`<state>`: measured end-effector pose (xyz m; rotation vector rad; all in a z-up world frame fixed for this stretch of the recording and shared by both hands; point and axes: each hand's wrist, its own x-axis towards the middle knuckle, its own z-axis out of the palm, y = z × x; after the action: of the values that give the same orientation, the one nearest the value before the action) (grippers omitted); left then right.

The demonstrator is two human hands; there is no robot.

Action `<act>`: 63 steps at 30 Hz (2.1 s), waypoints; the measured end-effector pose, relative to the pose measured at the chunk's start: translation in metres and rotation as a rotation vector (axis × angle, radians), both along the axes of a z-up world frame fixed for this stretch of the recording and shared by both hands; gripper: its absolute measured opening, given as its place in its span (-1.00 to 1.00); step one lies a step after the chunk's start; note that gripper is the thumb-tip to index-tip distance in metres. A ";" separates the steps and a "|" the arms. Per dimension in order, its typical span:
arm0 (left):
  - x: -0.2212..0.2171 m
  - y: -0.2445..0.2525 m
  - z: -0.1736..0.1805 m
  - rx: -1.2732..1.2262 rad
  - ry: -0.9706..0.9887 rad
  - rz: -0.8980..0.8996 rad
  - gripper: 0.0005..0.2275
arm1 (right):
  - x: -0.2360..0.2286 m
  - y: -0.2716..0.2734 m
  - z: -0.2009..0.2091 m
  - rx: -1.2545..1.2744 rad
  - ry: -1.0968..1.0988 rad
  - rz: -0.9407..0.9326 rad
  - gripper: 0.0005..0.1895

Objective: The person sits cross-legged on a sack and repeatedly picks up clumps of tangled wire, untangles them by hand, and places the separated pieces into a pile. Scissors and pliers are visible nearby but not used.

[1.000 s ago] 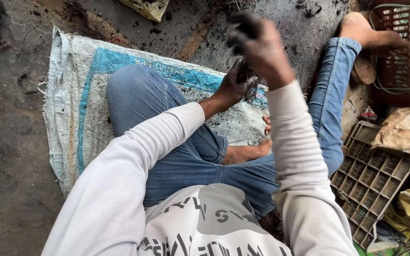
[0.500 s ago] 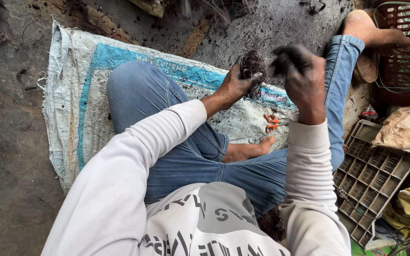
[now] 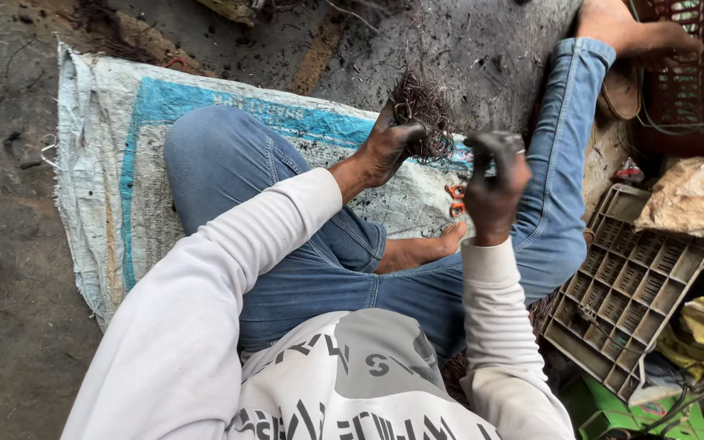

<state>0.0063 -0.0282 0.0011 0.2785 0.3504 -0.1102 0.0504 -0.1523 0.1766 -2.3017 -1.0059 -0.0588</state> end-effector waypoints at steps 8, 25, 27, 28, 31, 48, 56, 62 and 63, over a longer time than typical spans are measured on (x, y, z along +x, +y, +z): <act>-0.005 0.011 0.022 0.151 -0.122 -0.050 -0.40 | -0.028 0.006 -0.007 -0.309 -0.277 0.171 -0.51; 0.011 0.009 0.012 0.530 -0.022 -0.031 -0.40 | 0.034 0.094 0.056 -0.029 0.794 0.133 -0.81; 0.010 0.009 0.011 0.622 -0.036 -0.071 -0.39 | 0.037 0.089 0.058 0.069 0.949 0.090 -0.79; 0.010 0.010 0.011 0.666 -0.061 -0.070 -0.34 | 0.040 0.086 0.061 0.068 0.974 0.045 -0.77; 0.007 0.014 0.012 0.828 -0.104 -0.083 -0.27 | 0.039 0.082 0.069 0.150 1.109 -0.012 -0.74; 0.007 0.026 0.030 0.614 -0.154 -0.041 -0.07 | -0.001 -0.014 0.013 1.181 1.314 -0.100 -0.76; 0.003 0.028 0.029 0.492 -0.106 -0.100 0.04 | -0.034 -0.048 -0.059 0.564 0.795 -0.306 -0.86; 0.007 0.008 0.011 0.525 0.044 -0.038 -0.20 | -0.044 -0.051 -0.034 0.076 0.584 -0.161 -0.83; 0.007 0.004 0.006 0.526 0.061 -0.033 -0.22 | -0.041 -0.045 -0.025 0.030 0.495 -0.090 -0.81</act>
<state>0.0135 -0.0243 0.0076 0.8024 0.4330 -0.0573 0.0099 -0.1975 0.1512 -2.1745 -0.6412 0.4356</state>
